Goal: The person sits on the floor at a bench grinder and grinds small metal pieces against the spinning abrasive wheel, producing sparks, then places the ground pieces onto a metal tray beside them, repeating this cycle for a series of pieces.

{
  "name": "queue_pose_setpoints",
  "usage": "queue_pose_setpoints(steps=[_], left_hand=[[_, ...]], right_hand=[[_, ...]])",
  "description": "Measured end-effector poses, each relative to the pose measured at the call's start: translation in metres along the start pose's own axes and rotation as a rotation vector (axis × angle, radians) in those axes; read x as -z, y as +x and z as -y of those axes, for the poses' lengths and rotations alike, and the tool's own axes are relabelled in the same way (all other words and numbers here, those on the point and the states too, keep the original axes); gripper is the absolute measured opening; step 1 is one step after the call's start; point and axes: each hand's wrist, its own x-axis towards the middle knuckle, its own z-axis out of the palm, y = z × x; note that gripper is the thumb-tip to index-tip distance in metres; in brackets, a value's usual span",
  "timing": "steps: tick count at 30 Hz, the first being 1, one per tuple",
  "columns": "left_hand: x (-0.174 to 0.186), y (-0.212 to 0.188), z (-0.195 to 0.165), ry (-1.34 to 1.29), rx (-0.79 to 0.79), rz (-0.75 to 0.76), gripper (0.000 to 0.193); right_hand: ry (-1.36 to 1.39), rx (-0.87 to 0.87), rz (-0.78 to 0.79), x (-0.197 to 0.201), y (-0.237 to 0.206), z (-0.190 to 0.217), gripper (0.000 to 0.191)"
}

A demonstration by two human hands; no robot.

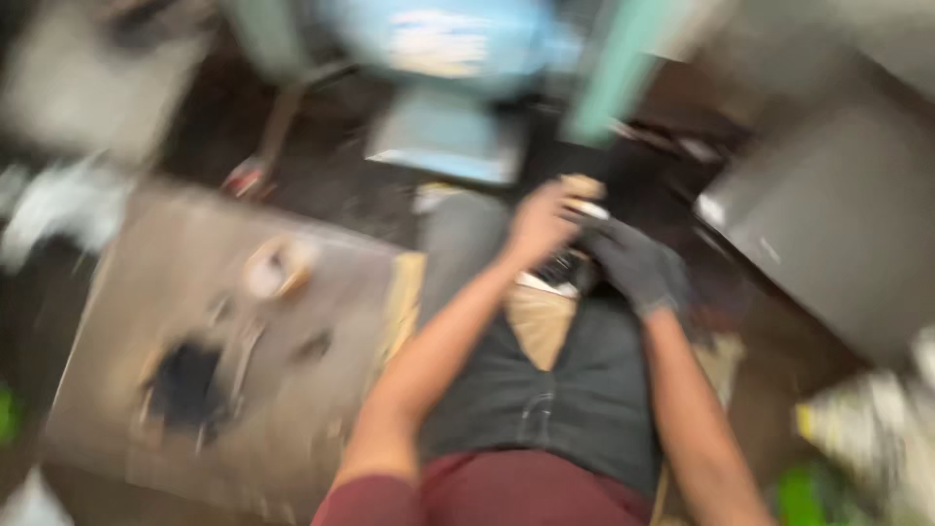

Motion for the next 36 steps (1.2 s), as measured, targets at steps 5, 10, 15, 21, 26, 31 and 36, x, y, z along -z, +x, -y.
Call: queue_pose_setpoints(steps=[5,10,15,21,26,31,36], left_hand=[[0.024,0.031,0.018,0.296,0.035,0.007,0.032],[0.016,0.036,0.06,-0.056,0.439,-0.035,0.047],[0.013,0.046,0.058,-0.619,0.451,0.06,0.052],[0.006,0.047,0.037,-0.195,0.344,-0.063,0.035],[0.018,0.025,0.048,0.239,0.105,-0.057,0.028],[0.02,0.035,0.031,-0.061,0.298,0.085,0.018],[0.011,0.043,0.046,0.359,0.413,-0.094,0.029]], right_hand=[[-0.002,0.038,-0.033,-0.014,0.054,-0.036,0.036],[0.339,-0.243,-0.005,-0.041,0.096,-0.074,0.037],[0.198,-0.067,-0.07,-0.04,0.126,-0.095,0.032],[0.039,-0.022,-0.037,-0.033,0.11,-0.076,0.031],[0.092,-0.071,-0.172,-0.023,0.072,-0.077,0.051],[0.656,0.035,-0.034,-0.01,0.062,-0.061,0.04],[0.816,-0.301,-0.145,-0.018,0.074,-0.057,0.032]])
